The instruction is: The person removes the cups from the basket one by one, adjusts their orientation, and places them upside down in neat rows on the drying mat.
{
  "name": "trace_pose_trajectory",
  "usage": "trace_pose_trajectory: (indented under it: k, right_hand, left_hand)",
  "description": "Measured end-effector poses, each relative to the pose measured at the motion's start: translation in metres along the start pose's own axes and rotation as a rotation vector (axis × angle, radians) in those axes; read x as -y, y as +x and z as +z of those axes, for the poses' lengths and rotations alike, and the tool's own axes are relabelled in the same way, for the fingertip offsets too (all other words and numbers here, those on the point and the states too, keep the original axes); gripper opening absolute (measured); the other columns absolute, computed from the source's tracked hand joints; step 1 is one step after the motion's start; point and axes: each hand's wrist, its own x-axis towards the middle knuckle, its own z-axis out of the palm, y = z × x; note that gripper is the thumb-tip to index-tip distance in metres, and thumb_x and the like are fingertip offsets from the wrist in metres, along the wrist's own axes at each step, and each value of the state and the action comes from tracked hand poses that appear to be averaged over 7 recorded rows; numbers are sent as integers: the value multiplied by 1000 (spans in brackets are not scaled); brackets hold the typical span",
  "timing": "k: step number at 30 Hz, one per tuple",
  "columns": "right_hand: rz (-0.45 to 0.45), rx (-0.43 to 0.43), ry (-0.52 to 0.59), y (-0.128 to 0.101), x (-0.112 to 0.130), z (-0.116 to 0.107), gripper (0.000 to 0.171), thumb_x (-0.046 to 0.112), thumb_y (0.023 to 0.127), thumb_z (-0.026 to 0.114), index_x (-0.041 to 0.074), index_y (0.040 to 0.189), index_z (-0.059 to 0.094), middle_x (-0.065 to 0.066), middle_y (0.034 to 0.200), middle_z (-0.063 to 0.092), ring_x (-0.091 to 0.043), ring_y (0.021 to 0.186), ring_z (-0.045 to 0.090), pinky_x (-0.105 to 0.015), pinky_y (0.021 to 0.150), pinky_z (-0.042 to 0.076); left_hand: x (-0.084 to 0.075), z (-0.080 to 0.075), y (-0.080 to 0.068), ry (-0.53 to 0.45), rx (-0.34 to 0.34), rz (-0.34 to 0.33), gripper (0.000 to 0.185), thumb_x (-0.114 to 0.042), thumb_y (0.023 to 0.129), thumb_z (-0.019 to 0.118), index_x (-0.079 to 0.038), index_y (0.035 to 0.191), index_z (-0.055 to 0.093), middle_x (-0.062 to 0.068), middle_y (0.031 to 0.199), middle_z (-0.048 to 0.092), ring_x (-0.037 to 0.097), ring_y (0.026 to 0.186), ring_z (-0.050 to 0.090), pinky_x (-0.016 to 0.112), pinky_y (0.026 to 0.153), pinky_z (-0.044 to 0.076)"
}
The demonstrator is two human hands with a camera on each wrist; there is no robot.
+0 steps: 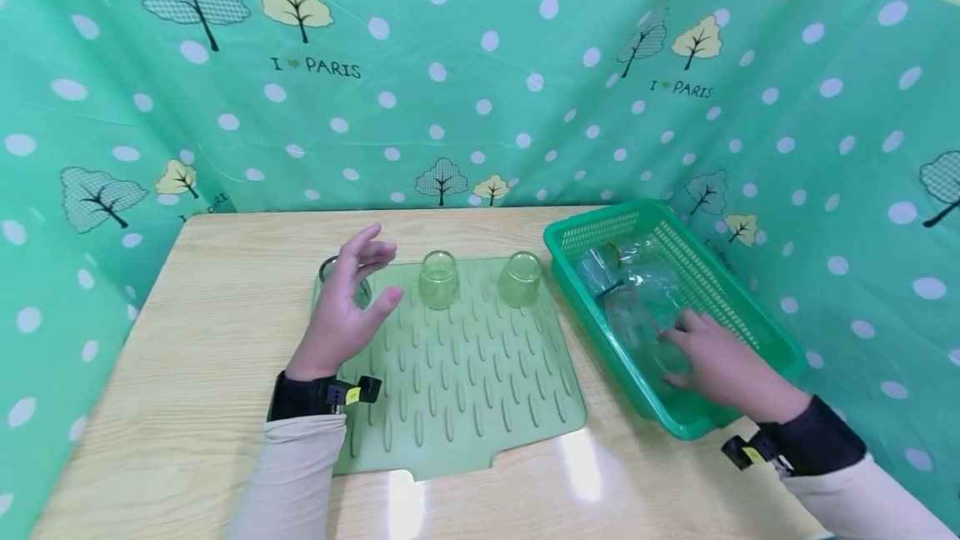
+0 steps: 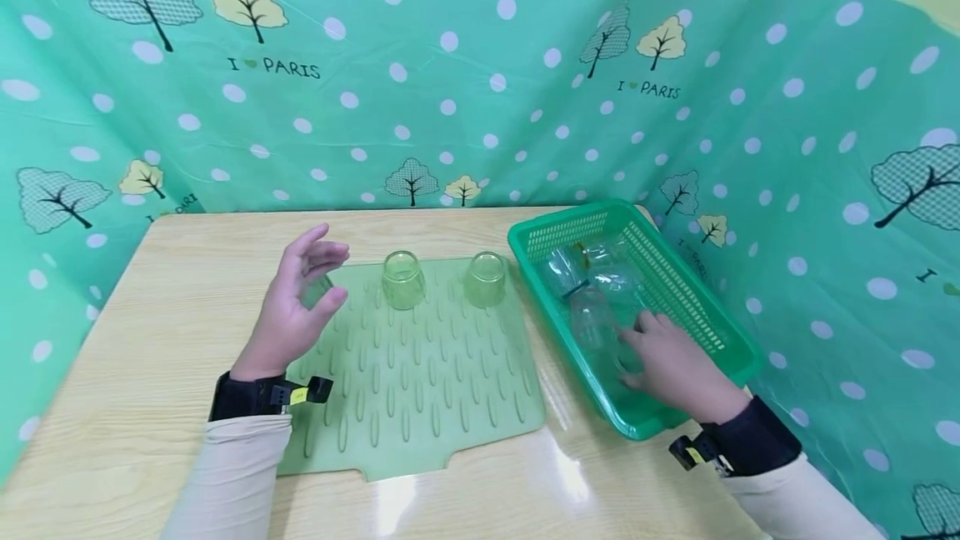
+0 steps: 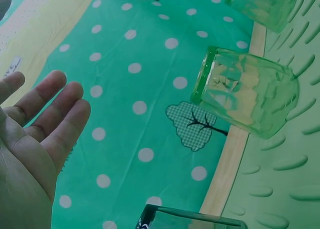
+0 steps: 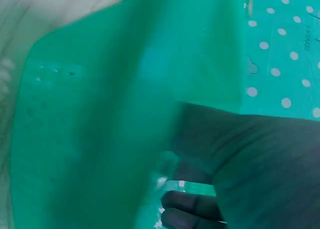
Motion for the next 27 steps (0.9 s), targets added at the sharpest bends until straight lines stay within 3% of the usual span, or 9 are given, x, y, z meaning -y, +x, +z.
trace_pose_trajectory:
  k: [6,11,15,19,22,25,27]
  right_hand:
    - [-15,20,13,-2,-2,-1,53,29,72,94,2,114,78,3,85,49,-13,73,36,-24,58,34]
    - [-60,-53,1,3,0,1,55,25,71,95,-2,116,76,2,84,54,-10,69,44,-22,53,41]
    - [-36,-85,23,10,2,3,32,21,72,94,6,90,73,1,81,56,-10,67,53,-24,53,47]
    - [-24,-101,31,12,3,4,30,19,72,94,17,74,64,3,76,51,-8,63,49,-23,51,45]
    - [2,-97,39,11,4,4,31,20,72,94,9,85,69,-1,81,57,-14,67,57,-27,54,50]
    - [43,-68,28,12,4,5,47,23,73,94,-4,104,70,-10,89,65,-24,75,64,-34,59,57]
    - [59,-41,12,13,5,5,52,26,74,93,-7,107,71,-10,89,66,-25,77,64,-35,60,58]
  left_hand:
    - [4,-3,-1,10,-12,6,79,-14,96,69,-28,163,28,10,142,54,27,133,53,32,116,40]
    - [3,-8,0,23,-27,-2,79,-15,96,69,-26,163,27,9,143,54,27,131,54,32,115,42]
    - [1,-13,-1,30,-39,-16,80,-12,96,69,-28,163,27,10,142,54,28,130,55,29,113,43]
    - [2,-17,-2,37,-44,-31,81,-12,96,69,-30,162,27,8,142,54,28,130,56,28,113,43]
    - [3,-19,-1,52,-42,-48,80,-14,96,70,-30,162,27,8,144,54,26,131,54,33,114,42]
    - [3,-19,-1,62,-40,-78,80,-17,97,70,-32,162,27,7,145,52,25,134,52,43,116,41]
    - [3,-19,-1,67,-36,-104,80,-19,97,71,-34,162,27,6,146,52,25,135,51,48,116,40]
